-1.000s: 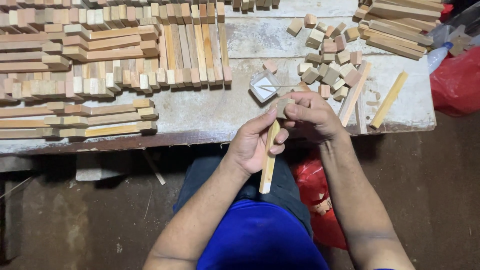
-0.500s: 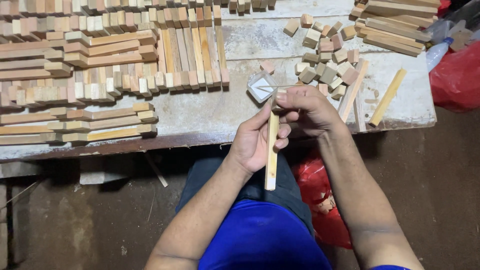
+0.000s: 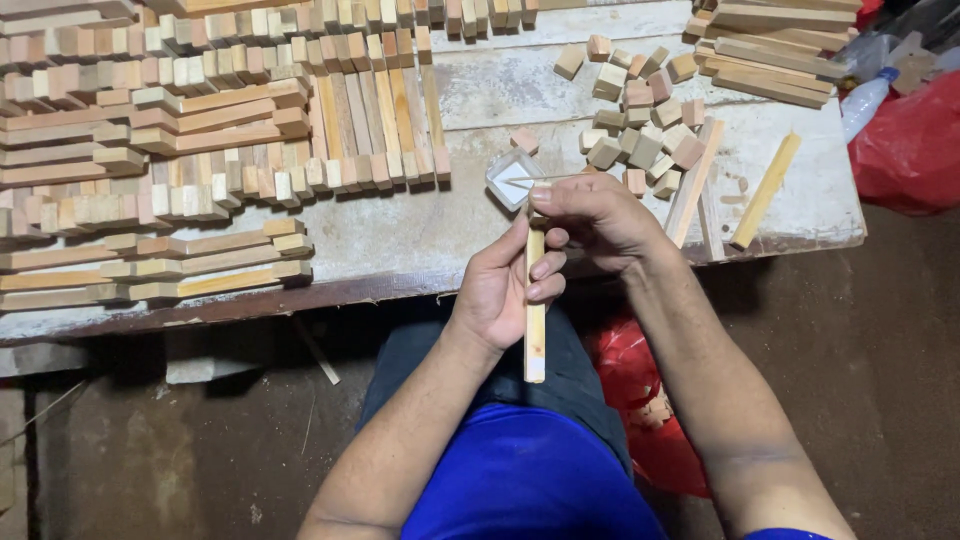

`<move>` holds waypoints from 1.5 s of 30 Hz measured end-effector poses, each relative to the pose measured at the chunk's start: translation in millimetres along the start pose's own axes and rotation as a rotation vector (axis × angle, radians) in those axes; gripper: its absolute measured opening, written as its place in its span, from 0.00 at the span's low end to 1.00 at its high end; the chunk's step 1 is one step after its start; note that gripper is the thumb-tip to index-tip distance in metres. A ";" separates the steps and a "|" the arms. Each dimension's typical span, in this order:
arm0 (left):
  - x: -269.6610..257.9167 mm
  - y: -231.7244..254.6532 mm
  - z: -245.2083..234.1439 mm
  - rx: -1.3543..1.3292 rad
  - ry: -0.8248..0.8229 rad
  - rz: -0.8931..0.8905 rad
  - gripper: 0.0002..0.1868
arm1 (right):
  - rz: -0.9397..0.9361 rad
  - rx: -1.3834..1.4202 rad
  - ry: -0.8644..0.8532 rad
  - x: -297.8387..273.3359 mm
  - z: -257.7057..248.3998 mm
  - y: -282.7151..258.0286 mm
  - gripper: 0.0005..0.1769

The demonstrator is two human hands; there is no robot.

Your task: Applying glue to wooden strips and assembling them with wooden blocks

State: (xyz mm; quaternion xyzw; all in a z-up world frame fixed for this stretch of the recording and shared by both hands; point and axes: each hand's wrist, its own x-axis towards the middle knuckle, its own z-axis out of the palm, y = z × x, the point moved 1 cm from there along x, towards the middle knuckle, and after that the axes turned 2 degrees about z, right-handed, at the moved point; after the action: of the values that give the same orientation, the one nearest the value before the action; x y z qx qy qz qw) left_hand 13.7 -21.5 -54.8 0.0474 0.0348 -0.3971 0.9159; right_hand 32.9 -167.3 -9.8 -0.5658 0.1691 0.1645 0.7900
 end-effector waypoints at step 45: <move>-18.4 15.9 8.5 0.380 0.198 0.289 0.16 | -0.298 -0.432 0.271 -45.1 -59.8 -72.5 0.13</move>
State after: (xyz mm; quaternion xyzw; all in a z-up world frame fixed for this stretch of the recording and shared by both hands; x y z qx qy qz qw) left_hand 13.0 1.7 -43.6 0.2619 0.0419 -0.2547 0.9299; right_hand 20.8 -249.4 53.3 -0.7563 0.1492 0.0017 0.6370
